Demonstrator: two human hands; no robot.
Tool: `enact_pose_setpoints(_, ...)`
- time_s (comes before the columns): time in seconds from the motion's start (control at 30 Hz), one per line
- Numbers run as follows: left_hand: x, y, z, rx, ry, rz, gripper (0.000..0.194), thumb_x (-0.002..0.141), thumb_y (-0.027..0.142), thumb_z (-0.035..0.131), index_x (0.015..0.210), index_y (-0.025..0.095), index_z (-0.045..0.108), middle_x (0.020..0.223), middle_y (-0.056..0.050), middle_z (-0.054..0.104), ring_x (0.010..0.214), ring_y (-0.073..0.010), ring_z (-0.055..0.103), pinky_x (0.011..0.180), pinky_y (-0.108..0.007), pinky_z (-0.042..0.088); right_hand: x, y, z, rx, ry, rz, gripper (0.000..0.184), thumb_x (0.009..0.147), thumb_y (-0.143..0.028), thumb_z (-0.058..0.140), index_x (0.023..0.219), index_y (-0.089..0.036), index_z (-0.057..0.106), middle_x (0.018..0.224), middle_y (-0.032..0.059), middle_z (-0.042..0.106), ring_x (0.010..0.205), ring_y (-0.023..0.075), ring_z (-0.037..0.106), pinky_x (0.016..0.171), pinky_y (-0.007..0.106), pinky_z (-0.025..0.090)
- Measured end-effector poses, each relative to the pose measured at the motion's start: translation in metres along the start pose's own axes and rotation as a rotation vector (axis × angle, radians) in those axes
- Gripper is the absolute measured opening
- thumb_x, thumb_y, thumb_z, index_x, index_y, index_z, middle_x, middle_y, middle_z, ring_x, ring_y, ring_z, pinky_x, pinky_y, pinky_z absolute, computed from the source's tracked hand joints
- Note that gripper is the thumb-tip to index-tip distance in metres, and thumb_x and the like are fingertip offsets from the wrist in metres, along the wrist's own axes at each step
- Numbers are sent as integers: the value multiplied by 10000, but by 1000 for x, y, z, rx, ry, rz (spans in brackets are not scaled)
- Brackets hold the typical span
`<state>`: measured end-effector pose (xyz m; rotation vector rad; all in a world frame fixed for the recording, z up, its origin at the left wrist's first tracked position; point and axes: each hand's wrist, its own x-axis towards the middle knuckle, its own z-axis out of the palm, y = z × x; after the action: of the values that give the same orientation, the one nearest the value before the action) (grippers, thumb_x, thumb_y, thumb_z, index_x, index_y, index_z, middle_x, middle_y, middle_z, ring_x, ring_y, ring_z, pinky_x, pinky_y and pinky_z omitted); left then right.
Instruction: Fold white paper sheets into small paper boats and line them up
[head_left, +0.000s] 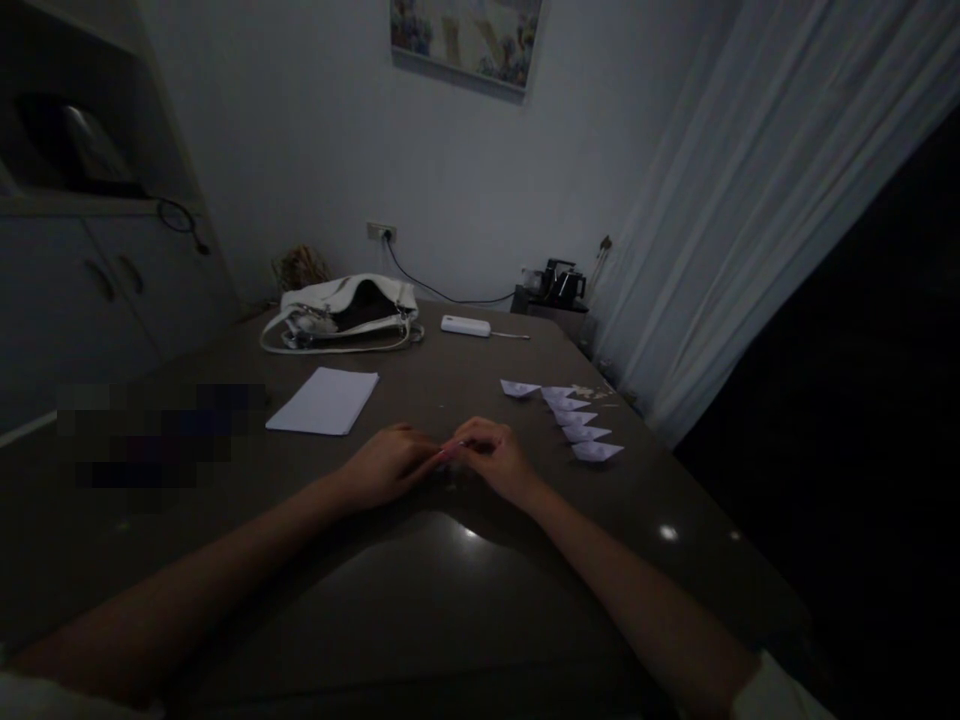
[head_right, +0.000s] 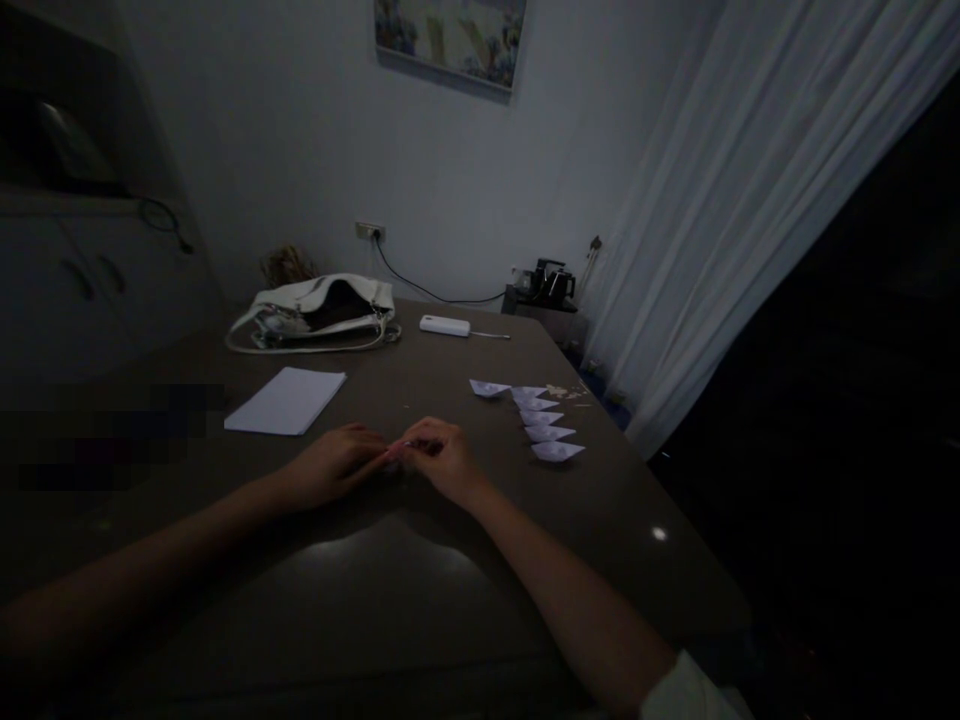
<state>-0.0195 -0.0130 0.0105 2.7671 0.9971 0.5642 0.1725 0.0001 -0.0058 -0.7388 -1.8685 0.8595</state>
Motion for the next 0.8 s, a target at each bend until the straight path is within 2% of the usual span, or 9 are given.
enact_pose_setpoints(0.1,-1,-1,0,-145,-28,-71,468,953,406,280,851,143,653,769,-58,654,709,-180,587,733,-287,403,3,1,-4,30,36,-30,195,734,-372,689,708,-179,710,740,31,601,648,114,539,542,213,386)
enact_pose_setpoints(0.2,-2,0,-1,-476,5,-228,466,945,446,285,1054,160,635,946,-59,679,794,-187,602,720,-263,427,6,2,-12,70,70,-30,189,727,-372,694,694,-186,695,760,30,598,698,129,555,583,228,414)
enact_pose_setpoints(0.3,-2,2,-2,-768,4,-322,455,903,477,398,1224,195,553,1007,-42,681,886,-203,606,742,-259,447,8,5,-18,138,47,-51,170,740,-363,683,715,-195,687,797,26,601,757,140,569,674,257,447)
enact_pose_setpoints(0.37,-2,3,-2,-884,-44,-336,470,877,486,452,1230,191,550,972,-39,689,894,-210,611,747,-267,456,8,7,-19,161,28,-64,152,758,-347,668,732,-198,685,803,23,602,771,140,571,707,266,450)
enact_pose_setpoints(0.5,-1,1,3,-941,-88,-306,429,872,482,464,1121,164,612,924,-42,686,858,-200,612,739,-271,458,6,6,-17,130,-6,-30,150,778,-338,645,758,-194,677,821,29,606,796,147,571,702,264,447)
enact_pose_setpoints(0.6,1,-4,7,-919,-42,-277,410,853,480,493,1058,153,632,890,-40,681,832,-196,608,724,-266,455,5,6,-15,59,16,42,192,771,-353,644,892,-204,662,906,34,610,754,137,551,657,251,438)
enact_pose_setpoints(0.7,3,-8,10,-883,50,-355,458,808,499,541,1076,137,622,917,-53,679,831,-208,613,717,-273,458,4,8,-13,-27,141,96,384,721,-346,686,1070,-222,584,1030,42,571,734,126,518,585,223,409)
enact_pose_setpoints(0.73,3,-10,10,-868,76,-396,481,794,508,551,1084,129,618,916,-59,680,821,-212,616,707,-277,460,4,9,-12,-44,184,103,414,704,-339,699,1076,-219,563,1020,41,561,735,126,513,575,218,401)
enact_pose_setpoints(0.8,4,-12,11,-838,115,-454,503,779,517,560,1076,116,621,902,-69,684,807,-221,623,693,-287,463,2,10,-8,-58,203,116,355,698,-330,700,994,-198,554,908,23,556,717,125,510,572,215,392)
